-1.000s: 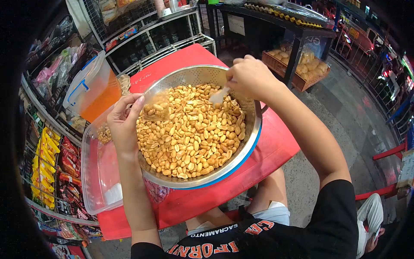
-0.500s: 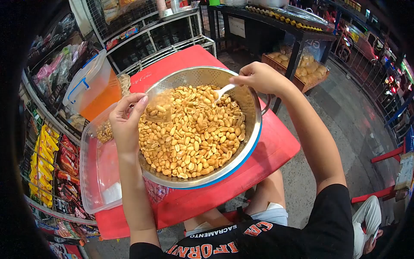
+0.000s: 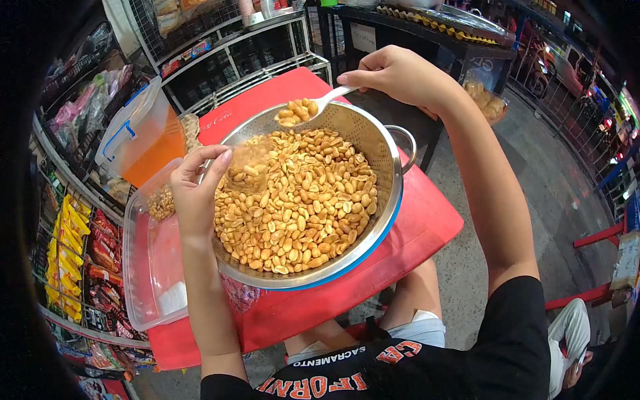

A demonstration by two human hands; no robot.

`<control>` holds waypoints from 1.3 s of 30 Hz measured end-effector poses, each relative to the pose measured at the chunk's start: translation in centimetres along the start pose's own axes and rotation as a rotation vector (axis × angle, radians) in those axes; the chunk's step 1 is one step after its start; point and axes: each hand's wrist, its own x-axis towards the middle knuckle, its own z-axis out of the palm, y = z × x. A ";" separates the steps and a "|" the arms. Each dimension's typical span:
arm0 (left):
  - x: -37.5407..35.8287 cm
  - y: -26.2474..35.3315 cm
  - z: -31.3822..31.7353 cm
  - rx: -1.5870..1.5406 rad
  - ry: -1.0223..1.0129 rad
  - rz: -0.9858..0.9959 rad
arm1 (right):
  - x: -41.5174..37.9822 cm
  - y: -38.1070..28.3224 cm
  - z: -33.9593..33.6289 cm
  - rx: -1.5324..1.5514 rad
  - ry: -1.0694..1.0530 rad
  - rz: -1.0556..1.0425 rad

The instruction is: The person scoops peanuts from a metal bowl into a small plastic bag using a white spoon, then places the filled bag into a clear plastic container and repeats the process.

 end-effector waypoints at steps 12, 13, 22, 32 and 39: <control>0.1 0.1 0.0 -0.026 0.001 -0.016 | -0.4 2.0 1.4 -0.120 -0.128 -0.007; 0.0 0.2 0.0 -0.014 0.001 -0.016 | -0.5 2.0 1.3 -0.120 -0.128 -0.006; 0.0 0.1 0.0 -0.019 -0.012 -0.024 | 0.0 0.0 0.4 0.093 -0.069 -0.114; -0.1 0.4 0.0 -0.278 0.014 -0.085 | -1.6 -10.0 -0.7 -0.415 0.053 -0.187; 0.0 0.2 -0.3 -0.383 0.075 -0.120 | -2.7 -9.8 1.4 -0.488 0.674 -0.515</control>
